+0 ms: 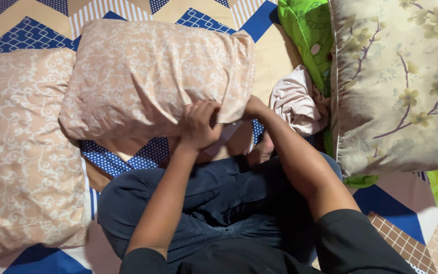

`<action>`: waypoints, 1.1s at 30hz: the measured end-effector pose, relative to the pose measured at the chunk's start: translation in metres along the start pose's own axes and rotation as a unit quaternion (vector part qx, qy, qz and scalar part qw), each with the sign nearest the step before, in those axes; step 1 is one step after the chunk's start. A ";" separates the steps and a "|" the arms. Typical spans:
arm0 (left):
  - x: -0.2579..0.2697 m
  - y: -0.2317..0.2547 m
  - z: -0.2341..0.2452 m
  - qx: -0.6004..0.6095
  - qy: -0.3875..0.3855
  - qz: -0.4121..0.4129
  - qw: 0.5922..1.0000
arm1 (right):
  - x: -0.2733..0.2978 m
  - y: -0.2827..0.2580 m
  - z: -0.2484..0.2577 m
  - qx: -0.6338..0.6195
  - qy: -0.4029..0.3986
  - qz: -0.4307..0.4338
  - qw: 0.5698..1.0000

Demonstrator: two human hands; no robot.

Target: The person puts a pillowcase onto a pillow by hand, pulling the fabric over the pillow and smoothing it down until the pillow is fully covered.

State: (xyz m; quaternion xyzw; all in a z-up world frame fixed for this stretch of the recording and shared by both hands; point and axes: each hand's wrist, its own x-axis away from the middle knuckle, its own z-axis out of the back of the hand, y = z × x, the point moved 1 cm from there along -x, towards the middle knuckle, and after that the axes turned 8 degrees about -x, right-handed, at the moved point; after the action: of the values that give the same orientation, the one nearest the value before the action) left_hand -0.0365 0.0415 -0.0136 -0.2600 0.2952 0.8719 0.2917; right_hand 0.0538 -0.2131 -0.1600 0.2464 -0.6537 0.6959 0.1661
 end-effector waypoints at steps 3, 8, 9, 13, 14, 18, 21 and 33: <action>-0.002 -0.018 0.021 0.029 -0.042 -0.033 0.998 | 0.007 -0.005 0.039 0.220 0.178 0.187 0.941; -0.027 -0.081 0.037 -0.219 0.059 0.073 0.971 | 0.050 -0.056 0.047 0.219 0.327 0.305 0.867; -0.030 -0.092 0.036 -0.213 0.012 0.107 0.971 | 0.060 -0.072 0.033 0.092 0.312 0.405 0.854; -0.007 -0.089 0.002 -0.239 -0.143 0.140 0.950 | 0.106 -0.100 -0.044 0.208 0.168 0.509 0.818; -0.002 -0.090 -0.003 -0.241 -0.140 0.143 0.950 | 0.117 -0.106 -0.058 0.318 0.083 0.597 0.732; 0.002 -0.097 0.005 -0.220 -0.157 0.139 0.953 | 0.137 -0.082 -0.123 0.541 0.065 0.517 0.660; 0.003 -0.094 0.027 -0.186 -0.210 0.123 0.952 | 0.130 -0.069 -0.134 0.598 0.187 0.523 0.578; 0.010 -0.069 0.046 -0.207 -0.171 -0.050 0.962 | 0.166 -0.128 -0.088 0.518 -0.030 0.351 0.779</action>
State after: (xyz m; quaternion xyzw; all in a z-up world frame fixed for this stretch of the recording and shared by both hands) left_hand -0.0109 0.1207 -0.0128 -0.1762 0.0410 0.9296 0.3211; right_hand -0.0231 -0.1290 0.0366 0.0698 -0.2404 0.9319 -0.2625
